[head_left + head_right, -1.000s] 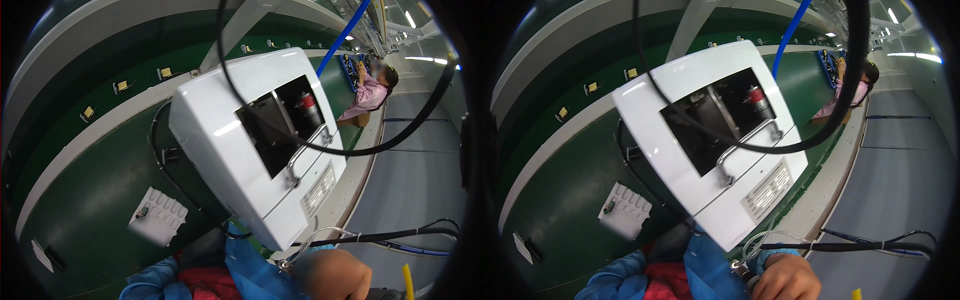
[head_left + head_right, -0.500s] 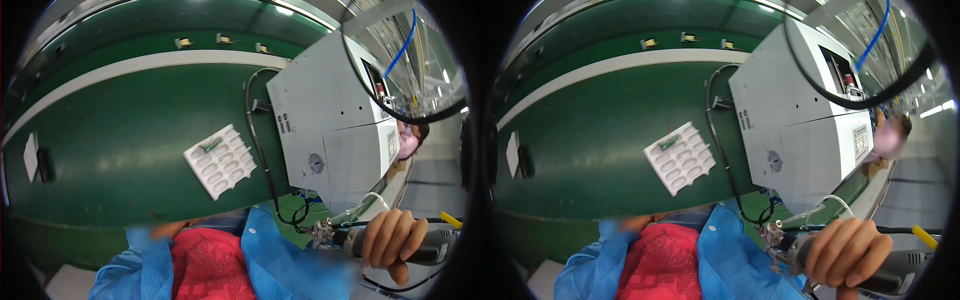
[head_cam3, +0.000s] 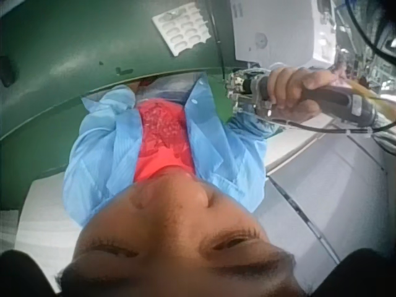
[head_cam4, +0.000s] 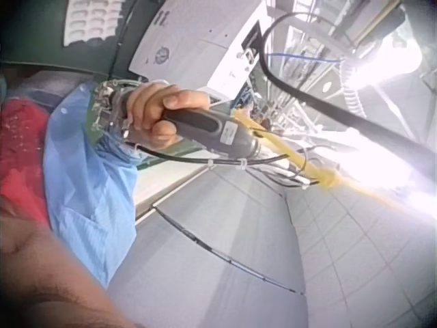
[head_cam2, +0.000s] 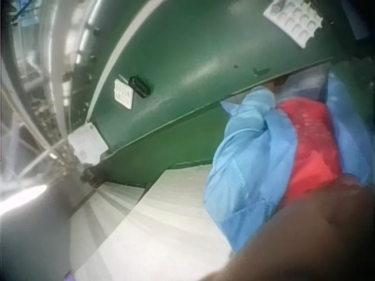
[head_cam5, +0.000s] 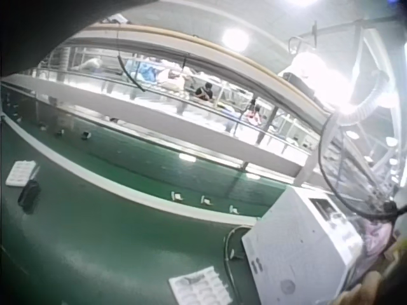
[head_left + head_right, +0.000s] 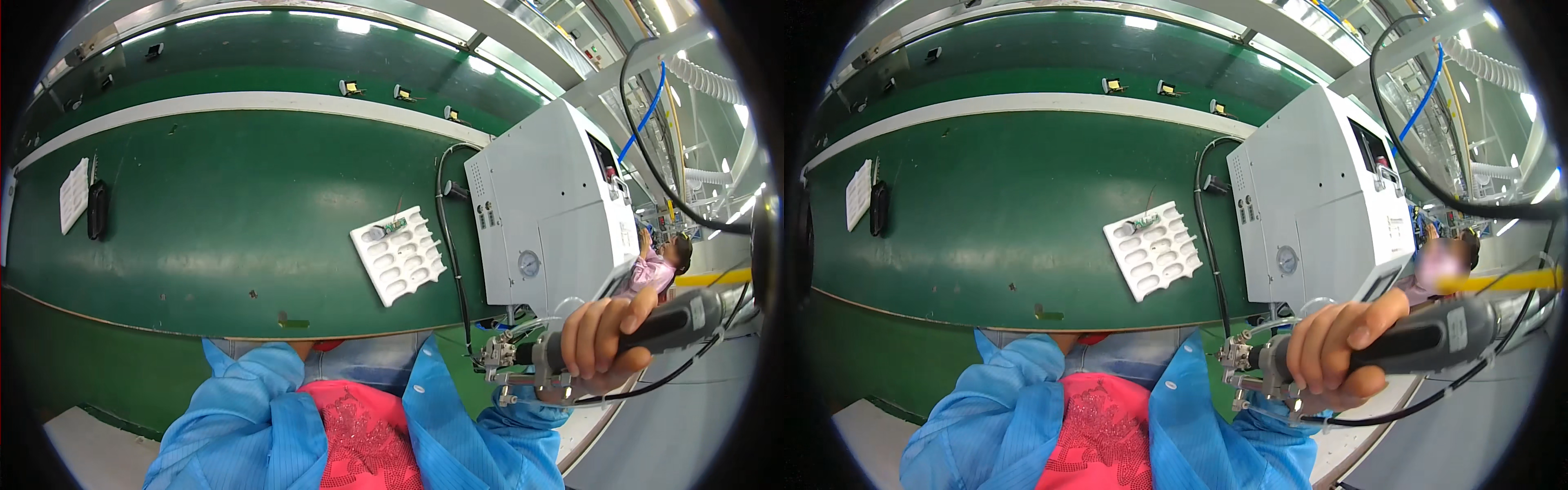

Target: The person uses a soldering iron to apply heat to a small green circuit board held in a white plastic tray. They repeatedly pick up the board, solder specific points, and place it back on the green workbench. The process is repeated multiple times throughout the clip.

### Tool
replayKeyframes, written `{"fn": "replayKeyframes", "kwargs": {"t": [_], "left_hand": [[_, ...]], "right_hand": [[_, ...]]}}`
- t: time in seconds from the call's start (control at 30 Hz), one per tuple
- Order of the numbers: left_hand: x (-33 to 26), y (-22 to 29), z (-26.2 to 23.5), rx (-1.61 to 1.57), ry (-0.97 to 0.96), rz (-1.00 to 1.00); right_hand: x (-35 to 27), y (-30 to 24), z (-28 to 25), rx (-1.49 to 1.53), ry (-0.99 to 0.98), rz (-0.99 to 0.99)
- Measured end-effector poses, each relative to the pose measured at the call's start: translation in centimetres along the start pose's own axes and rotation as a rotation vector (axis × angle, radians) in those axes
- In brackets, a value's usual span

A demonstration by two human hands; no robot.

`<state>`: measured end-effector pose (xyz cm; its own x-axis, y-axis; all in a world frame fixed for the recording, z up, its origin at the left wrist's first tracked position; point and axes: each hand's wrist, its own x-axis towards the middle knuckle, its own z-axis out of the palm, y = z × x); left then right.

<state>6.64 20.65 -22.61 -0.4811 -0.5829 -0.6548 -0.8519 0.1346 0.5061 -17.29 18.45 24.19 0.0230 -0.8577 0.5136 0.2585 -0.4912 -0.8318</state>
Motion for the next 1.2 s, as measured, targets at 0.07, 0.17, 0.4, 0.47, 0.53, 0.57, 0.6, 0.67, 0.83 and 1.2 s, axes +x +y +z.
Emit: {"fn": "replayKeyframes", "kwargs": {"t": [0.07, 0.17, 0.4, 0.47, 0.53, 0.57, 0.6, 0.67, 0.83, 1.2], "left_hand": [[0.4, 0.5, 0.5, -0.005, -0.039, 0.036], [-0.1, 0.1, -0.4, -0.008, -0.077, 0.004], [-1.0, 0.1, -1.3, 0.022, -0.079, -0.002], [-1.2, -0.1, -0.7, 0.038, -0.074, 0.019], [-1.4, -0.5, -1.2, 0.06, -0.06, 0.025], [-2.3, -0.6, -2.1, 0.063, -0.045, 0.028], [-3.0, -0.1, -2.7, 0.081, -0.05, 0.042], [-6.6, 1.1, -4.3, 0.17, -0.082, 0.155], [-16.1, 8.6, -17.3, -0.138, 0.172, 0.881], [-6.9, 14.6, -21.2, 0.09, 0.752, 0.992]], "right_hand": [[-0.1, -0.2, -0.2, -0.003, -0.042, 0.028], [1.1, 0.1, -0.8, -0.049, -0.108, 0.113], [2.3, 1.8, -1.4, 0.033, -0.085, 0.029], [1.6, 2.6, -1.3, -0.037, -0.106, 0.004], [0.8, 3.5, -1.4, -0.065, -0.096, -0.029], [0.7, 3.7, -0.9, -0.071, -0.059, -0.011], [0.7, 3.6, -1.0, -0.069, -0.084, -0.007], [0.5, 3.6, -1.2, -0.057, -0.099, -0.015], [-0.9, 4.8, -0.2, -0.066, 0.124, -0.082], [0.6, 6.8, 1.1, -0.558, 0.476, -0.206]]}}
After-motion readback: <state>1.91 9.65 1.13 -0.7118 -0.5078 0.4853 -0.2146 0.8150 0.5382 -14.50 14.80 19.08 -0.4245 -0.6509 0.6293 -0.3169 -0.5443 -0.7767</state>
